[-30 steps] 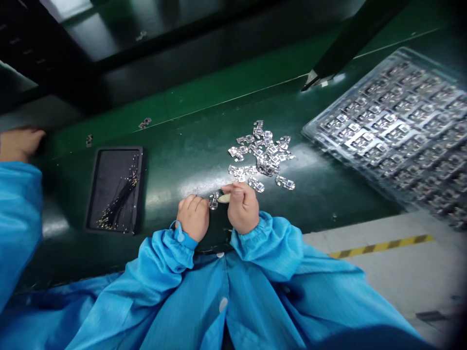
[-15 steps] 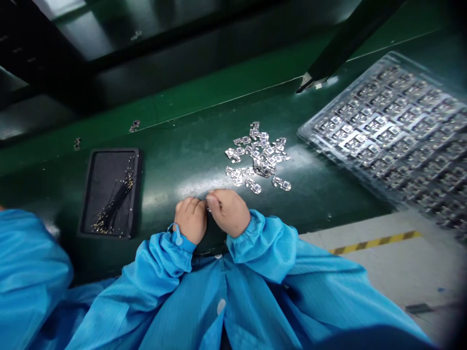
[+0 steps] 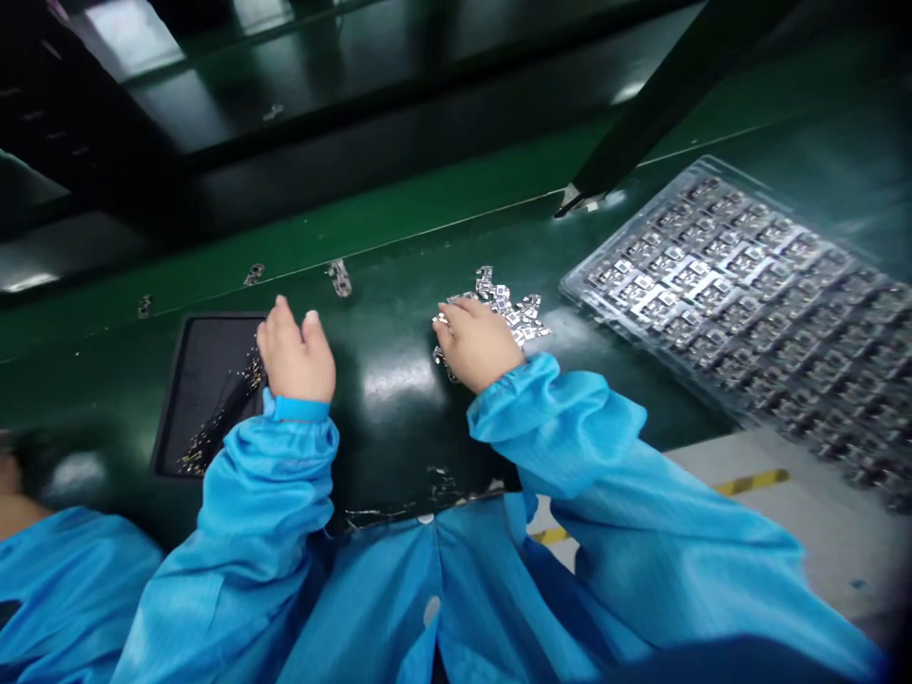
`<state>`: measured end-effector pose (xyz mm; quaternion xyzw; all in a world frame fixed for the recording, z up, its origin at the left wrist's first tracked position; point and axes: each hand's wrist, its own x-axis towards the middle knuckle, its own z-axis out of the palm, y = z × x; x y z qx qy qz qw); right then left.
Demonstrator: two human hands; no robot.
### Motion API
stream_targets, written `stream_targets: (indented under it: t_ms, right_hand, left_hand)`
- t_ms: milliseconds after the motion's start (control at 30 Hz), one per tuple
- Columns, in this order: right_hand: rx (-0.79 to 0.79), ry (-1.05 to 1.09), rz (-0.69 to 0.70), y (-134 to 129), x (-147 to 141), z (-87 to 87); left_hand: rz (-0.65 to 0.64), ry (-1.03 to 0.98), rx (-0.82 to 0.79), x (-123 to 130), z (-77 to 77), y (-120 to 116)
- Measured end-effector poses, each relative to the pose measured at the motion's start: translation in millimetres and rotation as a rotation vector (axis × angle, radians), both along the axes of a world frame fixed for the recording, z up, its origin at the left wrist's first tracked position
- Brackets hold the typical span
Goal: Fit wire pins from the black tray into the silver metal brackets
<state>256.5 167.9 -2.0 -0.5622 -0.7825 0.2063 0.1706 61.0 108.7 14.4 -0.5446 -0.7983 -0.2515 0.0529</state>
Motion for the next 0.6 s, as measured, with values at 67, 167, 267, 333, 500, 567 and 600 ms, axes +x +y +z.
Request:
stream_targets:
  t_ms: [67,167,267,333,500,567,600]
  right_hand:
    - [-0.013,-0.163,0.013,12.8,4.0,-5.6]
    - [-0.063,-0.311,0.07,22.7,6.3,-14.3]
    - [-0.037,-0.357,0.155,21.7,4.5,-14.2]
    - [-0.011,-0.352,0.199,14.2,1.9,-7.9]
    - [0.078,-0.302,0.404,-28.9,-3.2,9.9]
    - [0.088,-0.313,0.572,-51.8,-3.3,11.1]
    - [0.081,-0.322,0.657,-63.0,-2.7,10.1]
  left_hand:
    - [0.088,-0.011,-0.047,-17.8,2.8,-8.4]
    - [0.26,0.03,-0.23,-49.7,2.3,-39.5]
    - [0.427,-0.031,-0.489,-80.7,0.8,-70.5]
    - [0.41,-0.097,-0.637,-94.2,-1.1,-83.2]
    - [0.389,-0.076,-0.652,-100.5,-5.3,-91.8]
    - [0.372,-0.078,-0.605,-98.5,-4.1,-92.9]
    - [0.364,-0.081,-0.592,-97.2,-3.0,-93.7]
